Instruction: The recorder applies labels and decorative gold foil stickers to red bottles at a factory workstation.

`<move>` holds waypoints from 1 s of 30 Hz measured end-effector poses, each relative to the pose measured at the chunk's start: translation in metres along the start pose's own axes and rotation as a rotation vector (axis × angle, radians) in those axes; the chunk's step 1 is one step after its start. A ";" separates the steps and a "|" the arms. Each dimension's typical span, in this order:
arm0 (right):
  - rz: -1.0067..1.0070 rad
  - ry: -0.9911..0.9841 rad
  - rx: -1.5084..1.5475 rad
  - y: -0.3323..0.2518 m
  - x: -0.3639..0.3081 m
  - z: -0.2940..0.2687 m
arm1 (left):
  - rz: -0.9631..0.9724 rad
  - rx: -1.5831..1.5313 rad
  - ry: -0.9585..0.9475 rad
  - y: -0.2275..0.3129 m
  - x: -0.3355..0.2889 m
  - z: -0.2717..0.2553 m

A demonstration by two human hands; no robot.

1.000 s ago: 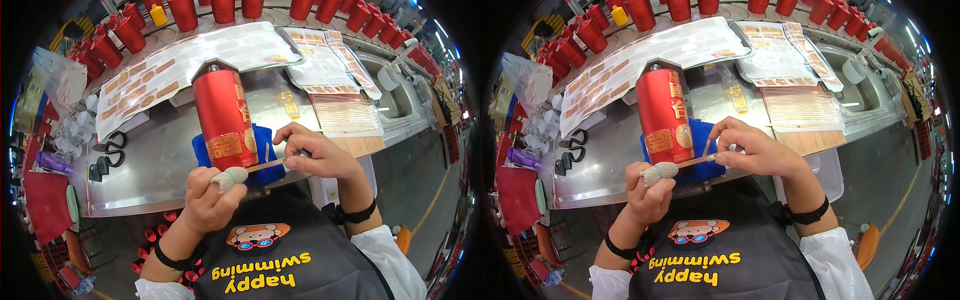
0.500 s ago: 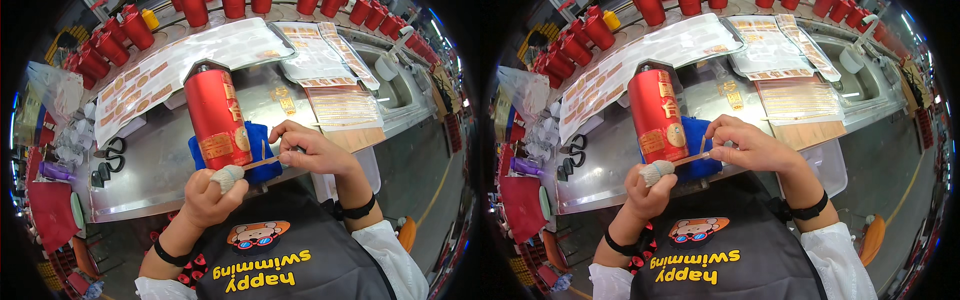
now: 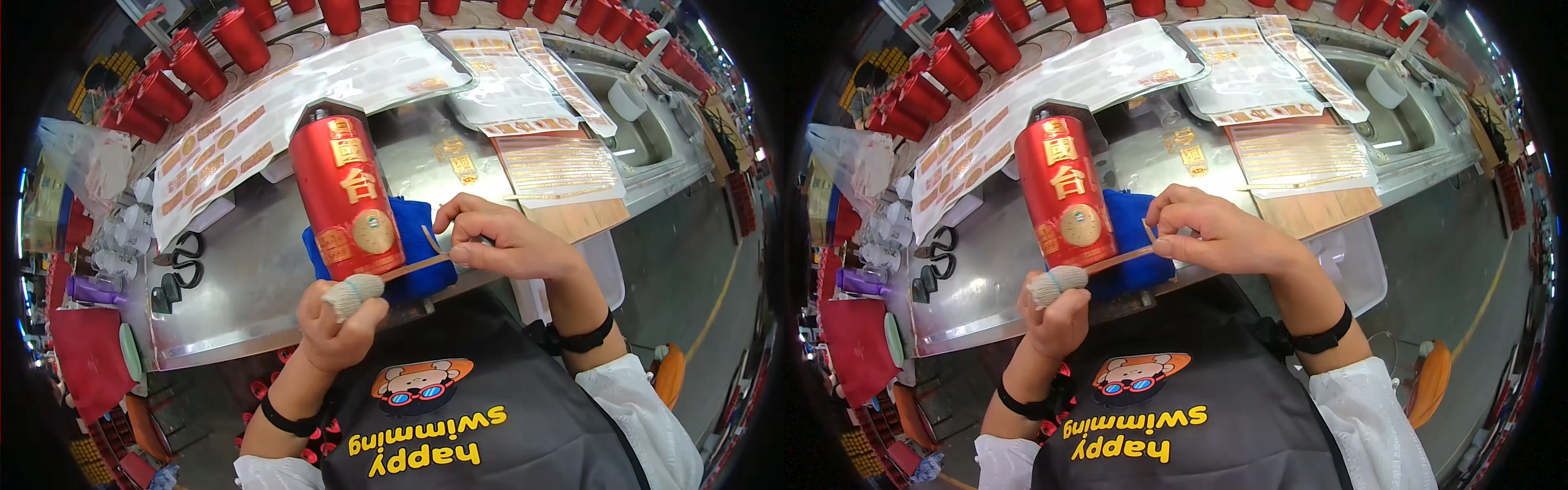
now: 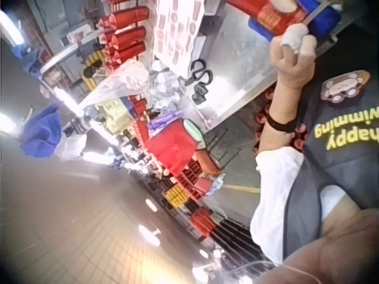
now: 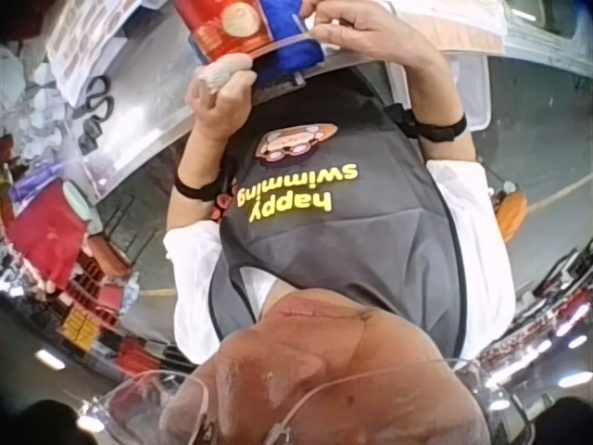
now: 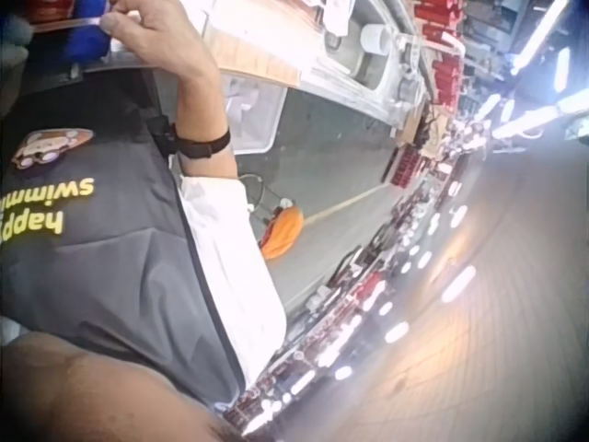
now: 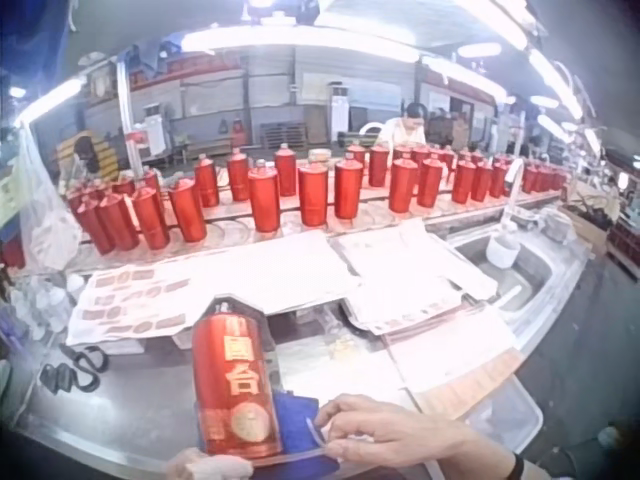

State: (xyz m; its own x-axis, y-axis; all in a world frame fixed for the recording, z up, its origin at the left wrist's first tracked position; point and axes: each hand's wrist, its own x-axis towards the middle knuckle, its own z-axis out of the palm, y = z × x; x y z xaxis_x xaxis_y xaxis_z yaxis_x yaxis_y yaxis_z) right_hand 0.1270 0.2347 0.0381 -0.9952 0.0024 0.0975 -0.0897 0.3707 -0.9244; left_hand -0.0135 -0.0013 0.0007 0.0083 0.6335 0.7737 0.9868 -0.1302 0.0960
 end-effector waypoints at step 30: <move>0.026 0.004 -0.006 0.001 0.000 -0.003 | -0.024 0.028 -0.039 0.007 0.009 -0.001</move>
State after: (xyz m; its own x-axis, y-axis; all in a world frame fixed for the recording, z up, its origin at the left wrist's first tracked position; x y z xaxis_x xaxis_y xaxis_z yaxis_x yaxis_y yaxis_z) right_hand 0.1276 0.2375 0.0385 -0.9970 0.0160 0.0753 -0.0638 0.3761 -0.9244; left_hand -0.0070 0.0027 0.0095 -0.0102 0.6653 0.7465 0.9909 -0.0934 0.0967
